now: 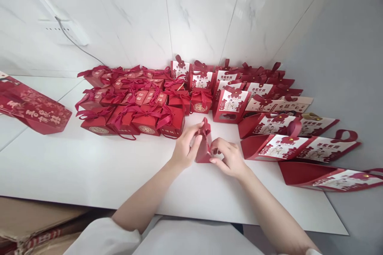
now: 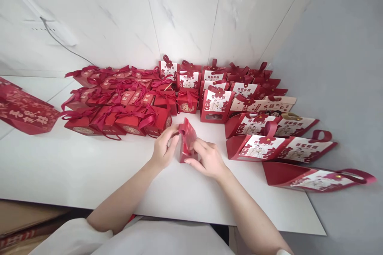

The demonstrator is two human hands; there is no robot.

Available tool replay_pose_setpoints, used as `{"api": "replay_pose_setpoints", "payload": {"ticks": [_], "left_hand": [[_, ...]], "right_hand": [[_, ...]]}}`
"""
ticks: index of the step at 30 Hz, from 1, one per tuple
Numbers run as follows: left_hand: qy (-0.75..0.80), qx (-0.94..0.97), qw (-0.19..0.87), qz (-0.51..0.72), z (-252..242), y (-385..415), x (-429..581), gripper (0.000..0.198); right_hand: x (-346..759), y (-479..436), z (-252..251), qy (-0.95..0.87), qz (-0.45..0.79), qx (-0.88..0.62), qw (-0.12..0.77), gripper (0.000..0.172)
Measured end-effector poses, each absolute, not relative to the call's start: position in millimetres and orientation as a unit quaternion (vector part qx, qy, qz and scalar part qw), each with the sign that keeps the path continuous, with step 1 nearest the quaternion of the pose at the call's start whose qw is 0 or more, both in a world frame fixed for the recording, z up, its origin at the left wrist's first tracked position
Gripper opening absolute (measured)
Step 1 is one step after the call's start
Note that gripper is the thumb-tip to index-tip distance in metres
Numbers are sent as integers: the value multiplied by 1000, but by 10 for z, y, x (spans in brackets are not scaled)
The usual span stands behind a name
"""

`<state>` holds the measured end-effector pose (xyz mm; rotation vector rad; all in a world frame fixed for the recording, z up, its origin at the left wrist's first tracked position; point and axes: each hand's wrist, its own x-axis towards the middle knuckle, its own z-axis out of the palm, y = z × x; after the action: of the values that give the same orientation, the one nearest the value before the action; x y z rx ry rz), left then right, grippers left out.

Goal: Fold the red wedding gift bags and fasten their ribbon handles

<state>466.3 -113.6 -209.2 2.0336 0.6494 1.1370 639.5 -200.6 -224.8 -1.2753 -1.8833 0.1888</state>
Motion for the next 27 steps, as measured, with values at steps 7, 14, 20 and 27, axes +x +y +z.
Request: {"api": "replay_pose_setpoints", "payload": {"ticks": [7,14,20,27], "left_hand": [[260,795,379,397,-2038,-1201,4646,37],[386,827,302,275,-1564,-1179,4521,8],[391,872,221,194,-1381,-1262,4472,13],[397,884,126,215,-1351,-1377,4384,23]], "right_hand": [[6363,-1975,-2233,-800,63,-508,314,39],[6365,-1977,-2265,-816,-13,-507,279,27],[6360,-2012,-2293,-821,-63,-486,294,27],[6255,-2147,-2255,-834,-75,-443,321,24]]}}
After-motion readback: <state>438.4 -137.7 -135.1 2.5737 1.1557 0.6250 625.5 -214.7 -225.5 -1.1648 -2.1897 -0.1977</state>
